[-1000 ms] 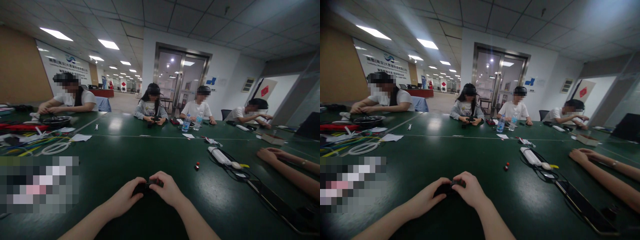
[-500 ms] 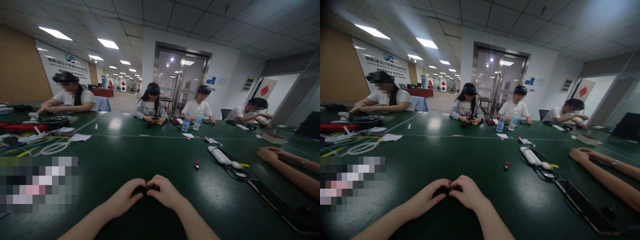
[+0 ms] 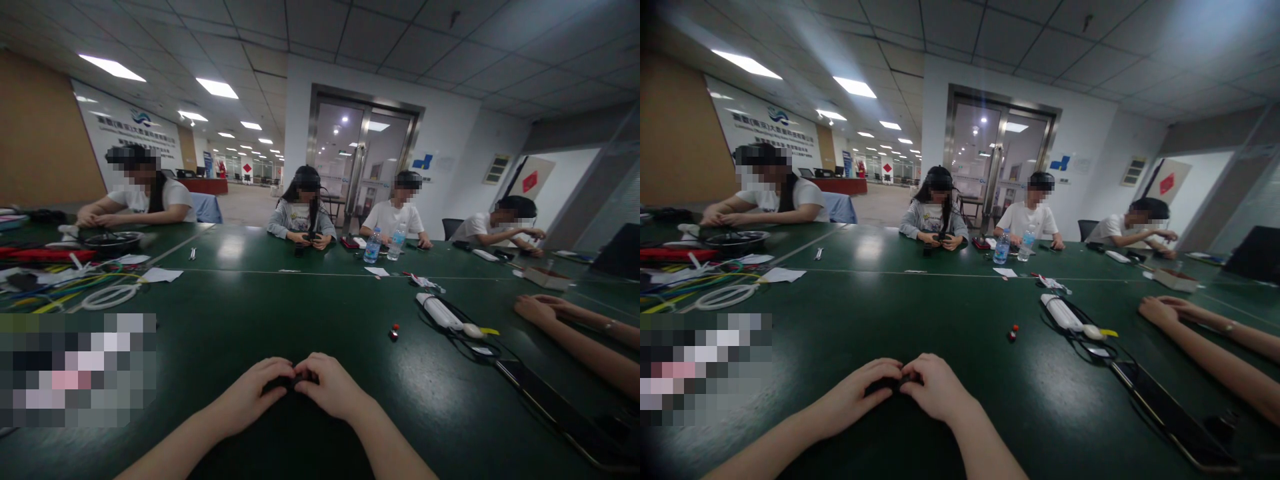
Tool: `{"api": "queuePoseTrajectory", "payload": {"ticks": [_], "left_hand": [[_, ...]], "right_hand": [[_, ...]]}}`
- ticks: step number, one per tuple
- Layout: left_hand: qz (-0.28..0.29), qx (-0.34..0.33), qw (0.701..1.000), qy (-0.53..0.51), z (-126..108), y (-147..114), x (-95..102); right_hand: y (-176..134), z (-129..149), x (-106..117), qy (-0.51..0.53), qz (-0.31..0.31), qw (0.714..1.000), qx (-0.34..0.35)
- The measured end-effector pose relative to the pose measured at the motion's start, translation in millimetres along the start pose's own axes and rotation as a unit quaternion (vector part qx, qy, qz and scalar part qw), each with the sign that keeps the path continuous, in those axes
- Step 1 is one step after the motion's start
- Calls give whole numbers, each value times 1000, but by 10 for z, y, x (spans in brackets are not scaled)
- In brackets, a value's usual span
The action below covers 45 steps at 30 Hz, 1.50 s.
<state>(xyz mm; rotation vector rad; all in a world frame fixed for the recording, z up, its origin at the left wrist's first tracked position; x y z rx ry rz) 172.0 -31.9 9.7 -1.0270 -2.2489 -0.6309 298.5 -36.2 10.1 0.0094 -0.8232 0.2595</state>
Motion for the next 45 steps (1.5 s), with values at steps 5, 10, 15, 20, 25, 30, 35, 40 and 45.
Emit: {"api": "queuePoseTrajectory", "payload": {"ticks": [5,10,15,20,25,30,35,40,45], "left_hand": [[8,5,1000,14,3,-7,-14],[15,-11,998,62,99,3,-45],[-43,23,988,143,482,-173,390],[-183,219,923,259,1078,-740,1199],[-246,372,837,317,1321,-1141,1498],[-278,413,802,330,1343,-1267,1547],[-291,434,789,323,1421,-1339,1586],[-290,442,789,313,1467,-1362,1588],[-292,445,786,315,1478,-1367,1594]], "right_hand": [[16,-6,-25,-4,13,1000,2],[38,-106,11,53,20,998,-24],[91,-442,265,136,-81,982,-99],[146,-741,456,195,-172,952,-159],[173,-794,445,184,-180,951,-170],[184,-829,422,182,-170,952,-180],[166,-799,434,183,-166,951,-185],[154,-767,411,173,-154,957,-175],[161,-776,396,175,-145,958,-177]]}}
Point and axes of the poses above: each hand's wrist, its own y-axis towards the middle knuckle, its own x-axis out of the back of the hand, z = x × y, the point moved 7 cm from there along y, towards the middle knuckle, and after that the axes turned 14 degrees about -x, right-handed, at the moved point
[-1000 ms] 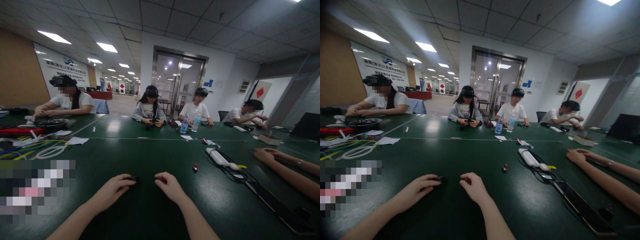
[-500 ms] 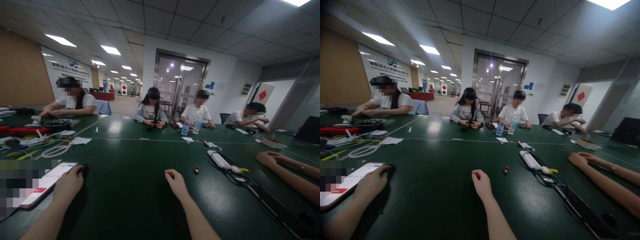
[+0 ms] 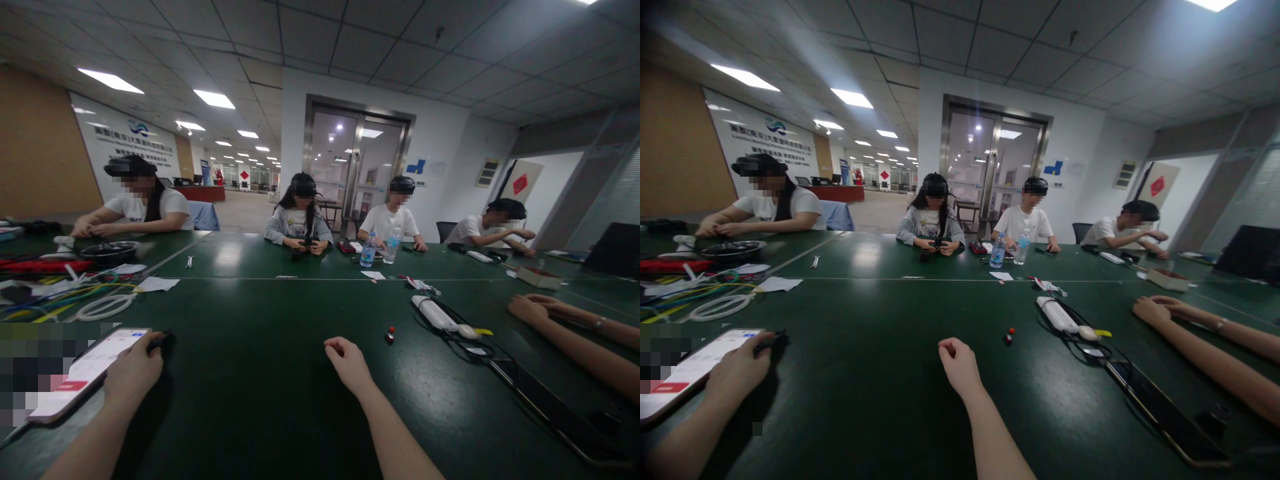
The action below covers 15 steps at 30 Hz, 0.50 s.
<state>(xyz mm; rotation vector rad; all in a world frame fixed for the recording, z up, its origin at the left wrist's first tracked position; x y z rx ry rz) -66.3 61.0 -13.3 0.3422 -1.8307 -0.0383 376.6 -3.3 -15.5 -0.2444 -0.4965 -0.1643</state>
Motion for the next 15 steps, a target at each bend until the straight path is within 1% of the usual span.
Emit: {"api": "queuePoseTrajectory", "payload": {"ticks": [4,8,15], "left_hand": [[-7,2,1000,2,-6,2,13],[-12,7,1000,1,-12,-12,32],[-1,-1,1000,-10,-41,-23,17]], "right_hand": [[-26,27,7,-8,0,1000,-10],[-52,66,10,-18,-4,1000,-6],[-27,36,-3,-16,5,1000,-1]]}}
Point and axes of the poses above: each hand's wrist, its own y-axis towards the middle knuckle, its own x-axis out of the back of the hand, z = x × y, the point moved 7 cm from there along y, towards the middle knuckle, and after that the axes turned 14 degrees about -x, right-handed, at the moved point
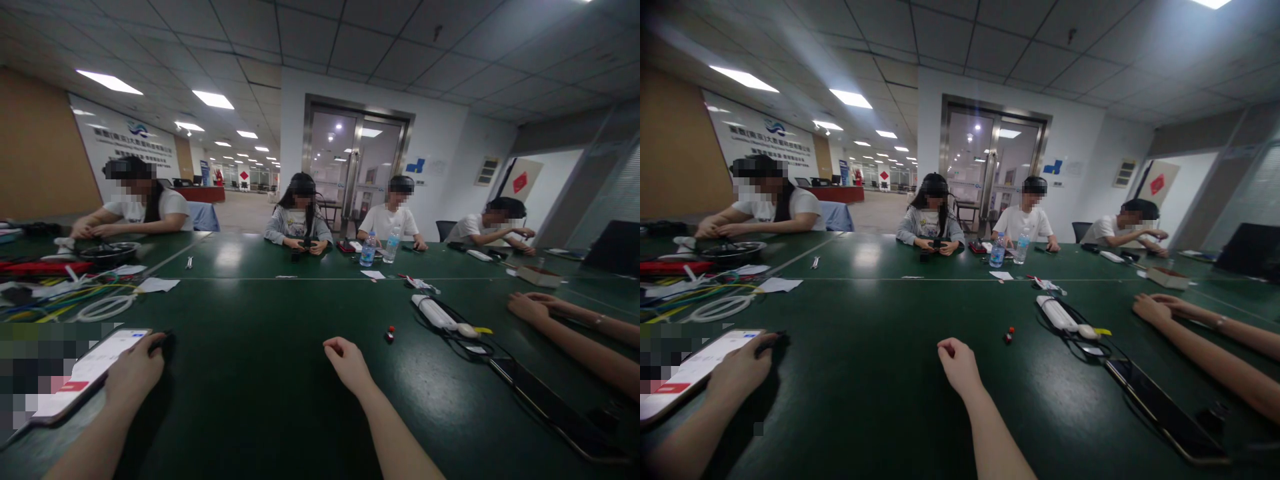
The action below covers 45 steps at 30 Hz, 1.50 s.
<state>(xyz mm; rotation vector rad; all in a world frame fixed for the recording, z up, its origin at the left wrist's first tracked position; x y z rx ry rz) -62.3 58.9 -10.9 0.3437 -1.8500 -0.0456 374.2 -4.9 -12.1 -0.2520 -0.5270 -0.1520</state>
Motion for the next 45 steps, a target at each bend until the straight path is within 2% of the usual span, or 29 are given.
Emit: {"api": "queuePoseTrajectory", "payload": {"ticks": [7,14,24,45], "left_hand": [[-10,3,1000,-6,5,-17,10],[0,-13,1000,-19,-27,-24,6],[20,3,999,-26,-50,-41,33],[-5,-14,1000,-15,-74,-40,60]], "right_hand": [[-2,-9,-6,1,7,1000,-2],[16,-13,-9,-1,-3,1000,5],[20,-4,-11,4,-4,1000,6],[-13,-4,1,6,2,1000,1]]}}
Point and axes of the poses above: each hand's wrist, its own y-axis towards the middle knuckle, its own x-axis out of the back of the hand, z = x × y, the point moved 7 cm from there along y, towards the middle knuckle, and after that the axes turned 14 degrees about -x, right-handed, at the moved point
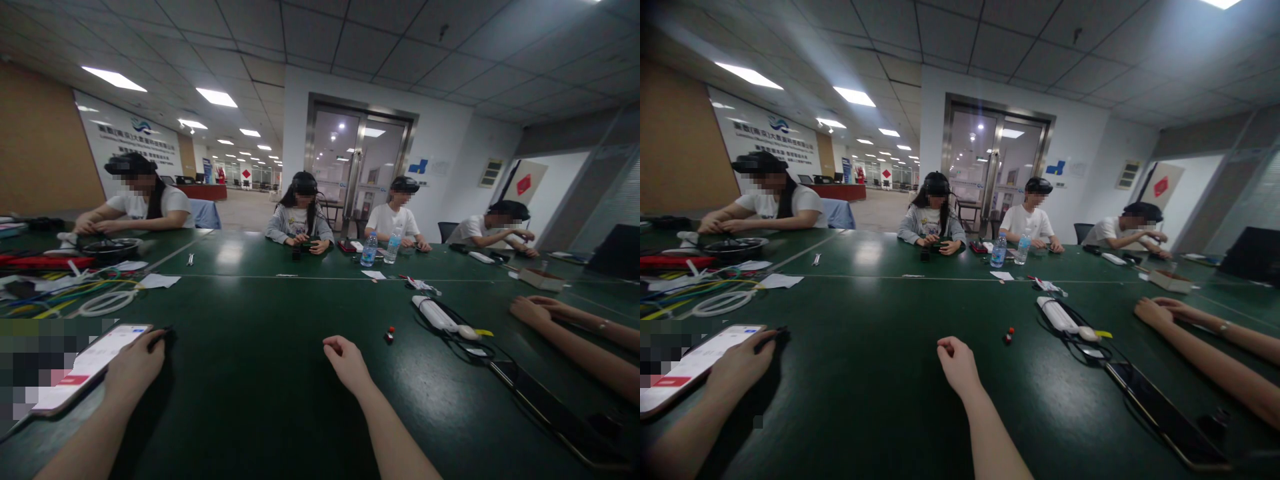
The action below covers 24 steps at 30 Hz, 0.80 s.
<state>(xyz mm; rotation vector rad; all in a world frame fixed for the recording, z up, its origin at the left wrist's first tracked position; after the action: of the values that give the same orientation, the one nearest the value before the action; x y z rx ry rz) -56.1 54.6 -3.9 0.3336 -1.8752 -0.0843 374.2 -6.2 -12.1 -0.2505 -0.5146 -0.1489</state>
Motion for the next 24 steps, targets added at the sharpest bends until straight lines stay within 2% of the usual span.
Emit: {"api": "queuePoseTrajectory", "payload": {"ticks": [10,17,20,24], "left_hand": [[8,20,1000,-11,-75,-57,9],[-5,14,999,-37,-293,-165,147],[18,-34,997,-65,-692,-283,22],[92,-204,964,-140,-1563,-645,-341]], "right_hand": [[-14,45,9,-7,-5,1000,-3],[58,-41,24,9,-13,1000,3],[92,-67,29,22,-22,999,-6],[110,-23,-5,19,-25,999,-14]]}}
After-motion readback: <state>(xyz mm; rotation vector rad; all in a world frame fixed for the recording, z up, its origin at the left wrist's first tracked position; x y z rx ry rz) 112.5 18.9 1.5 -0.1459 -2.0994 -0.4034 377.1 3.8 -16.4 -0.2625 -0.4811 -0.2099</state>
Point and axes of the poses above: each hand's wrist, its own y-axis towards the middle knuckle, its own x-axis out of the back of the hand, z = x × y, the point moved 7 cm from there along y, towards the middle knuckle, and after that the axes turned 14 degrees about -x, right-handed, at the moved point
